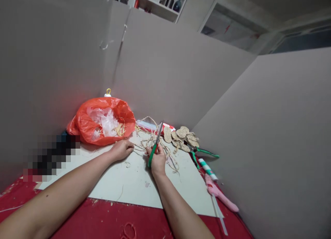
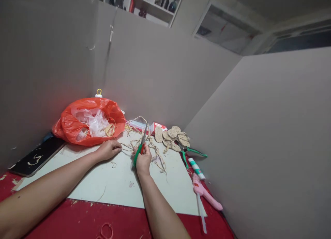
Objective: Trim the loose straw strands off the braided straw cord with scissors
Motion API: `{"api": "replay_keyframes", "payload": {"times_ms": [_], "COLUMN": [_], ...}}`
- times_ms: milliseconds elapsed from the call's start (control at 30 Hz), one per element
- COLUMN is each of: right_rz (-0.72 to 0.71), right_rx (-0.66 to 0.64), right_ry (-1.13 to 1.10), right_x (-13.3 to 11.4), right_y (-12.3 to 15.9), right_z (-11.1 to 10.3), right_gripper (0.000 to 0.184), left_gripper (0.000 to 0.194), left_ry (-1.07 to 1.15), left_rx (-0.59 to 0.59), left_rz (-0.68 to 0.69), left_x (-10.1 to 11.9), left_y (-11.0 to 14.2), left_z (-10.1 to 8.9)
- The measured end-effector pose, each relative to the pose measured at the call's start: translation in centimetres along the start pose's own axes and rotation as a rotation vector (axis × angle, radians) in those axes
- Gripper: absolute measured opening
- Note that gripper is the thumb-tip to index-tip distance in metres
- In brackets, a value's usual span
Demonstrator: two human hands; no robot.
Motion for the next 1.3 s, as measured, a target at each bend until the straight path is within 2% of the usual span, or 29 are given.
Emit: {"api": "replay_keyframes", "payload": {"times_ms": [333, 633, 833, 967, 1133, 1300], "right_rz": [0.035, -0.157, -0.134, -0.069, -0.03, -0.051], "right_rx": [0.027, 0.007, -0.022, -0.03, -0.046, -0.061], "right_ry": [0.068, 0.271, 0.26, 0.244, 0.232, 0.273], "right_x": [-0.4, -0.1, -0.1, -0.1, -0.2, 0.1], "right_y": [-0.2, -0.5, -0.2, 0.1, 0.3, 0.3], "right_z": [0.2, -0.1, 0.2, 0.4, 0.8, 0.8], "right_gripper": [0.031, 0.024, 0.024, 0.028, 0.025, 0.022], "left_gripper": [0.023, 0.019, 0.016, 0.015, 0.036, 0.038], "left_ry": [0.022, 0.019, 0.008, -0.001, -0.001, 0.018], "left_rx": [0.001, -0.005, 0.005, 0.0, 0.003, 0.018], "left_rz": [-0.017, -0.033, -0.049, -0.074, -0.058, -0.062], "left_x": [-1.1, -0.5, -1.0, -0.9, -0.8, -1.0], "left_y": [-1.5, -1.8, -1.8, -1.4, -1.1, -0.9], "left_z": [0.7, 0.8, 0.9, 0.7, 0.5, 0.3]}}
Point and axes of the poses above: each hand's wrist, its own y-axis away from the middle knuckle, its own z-axis out of the palm, x = y × z, the point moved 5 cm from there along -y, towards the middle knuckle, and after that the axes turned 5 degrees about -x, right-handed, at the moved point
